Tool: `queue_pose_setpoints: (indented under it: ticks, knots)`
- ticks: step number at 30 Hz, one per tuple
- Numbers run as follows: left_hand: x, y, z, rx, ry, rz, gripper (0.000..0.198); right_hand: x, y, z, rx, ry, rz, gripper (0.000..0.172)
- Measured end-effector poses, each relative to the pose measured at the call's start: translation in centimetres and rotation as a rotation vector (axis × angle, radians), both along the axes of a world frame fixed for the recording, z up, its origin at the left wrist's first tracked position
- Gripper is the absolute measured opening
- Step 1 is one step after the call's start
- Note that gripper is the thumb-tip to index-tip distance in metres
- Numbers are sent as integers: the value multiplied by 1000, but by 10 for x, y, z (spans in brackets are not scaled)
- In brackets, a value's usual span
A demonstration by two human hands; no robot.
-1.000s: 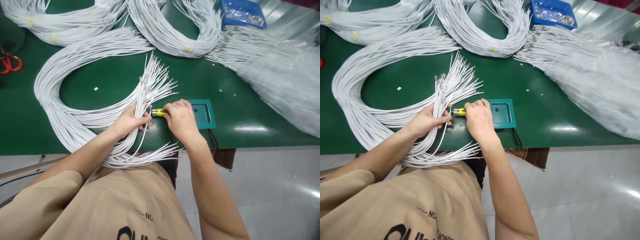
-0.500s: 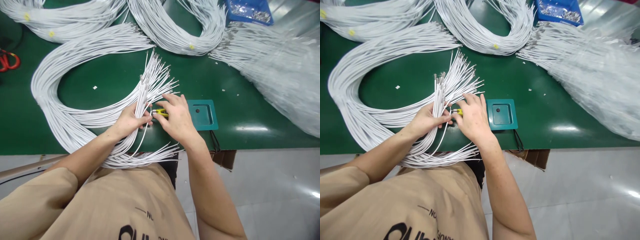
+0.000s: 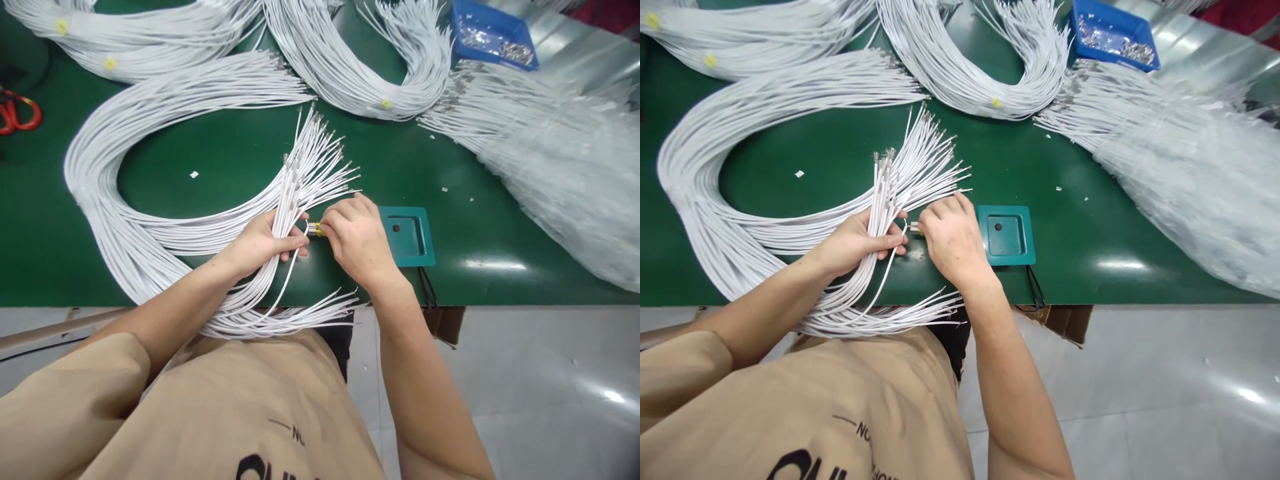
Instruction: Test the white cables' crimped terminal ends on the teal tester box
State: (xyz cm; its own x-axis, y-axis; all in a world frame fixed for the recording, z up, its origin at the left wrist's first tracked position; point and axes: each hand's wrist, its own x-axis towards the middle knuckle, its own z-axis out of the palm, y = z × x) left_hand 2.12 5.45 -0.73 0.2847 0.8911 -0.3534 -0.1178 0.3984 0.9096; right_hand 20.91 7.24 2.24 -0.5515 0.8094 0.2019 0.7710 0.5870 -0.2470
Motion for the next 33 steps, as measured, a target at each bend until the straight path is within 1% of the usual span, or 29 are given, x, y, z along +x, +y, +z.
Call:
queue_pose_setpoints:
  ticks: [2, 5, 8, 16, 19, 21, 24, 25, 26, 27, 29, 31, 33]
  knots:
    - [2, 0, 1, 14, 51, 15, 47, 5, 0, 0, -15, -68, -41, 6]
    - [4, 0, 2, 26, 117, 21, 45, 11, 3, -2, -74, -122, -44, 9]
    - [6, 2, 2, 19, 156, 30, 44, 13, 6, -4, -89, -99, -34, 13]
    - [8, 5, -9, 43, 250, 25, 43, 12, 9, -7, -89, -60, -78, 14]
    - [9, 5, -9, 26, 252, 17, 42, 11, 6, -2, -105, -36, -90, 11]
    - [9, 5, -7, 3, 227, 14, 41, 9, 2, 4, -79, 13, -127, 12]
    - [7, 5, -4, -38, 185, 19, 41, 2, -12, 13, -29, 98, -222, 13]
    - [5, 4, -3, -41, 182, 23, 41, -3, -18, 15, -32, 120, -232, 15]
    - [3, 4, -2, -33, 187, 31, 42, -9, -26, 15, -42, 138, -222, 18]
    - [1, 4, -1, -15, 199, 42, 43, -15, -34, 14, -60, 148, -183, 22]
    - [-4, 2, 0, 33, 205, 67, 49, -30, -50, 10, -94, 130, -31, 24]
    - [-7, 0, 1, 57, 170, 68, 51, -45, -64, 5, -121, 52, 110, 22]
    - [-8, -1, 3, 44, 110, 50, 45, -56, -74, 1, -118, -29, 155, 21]
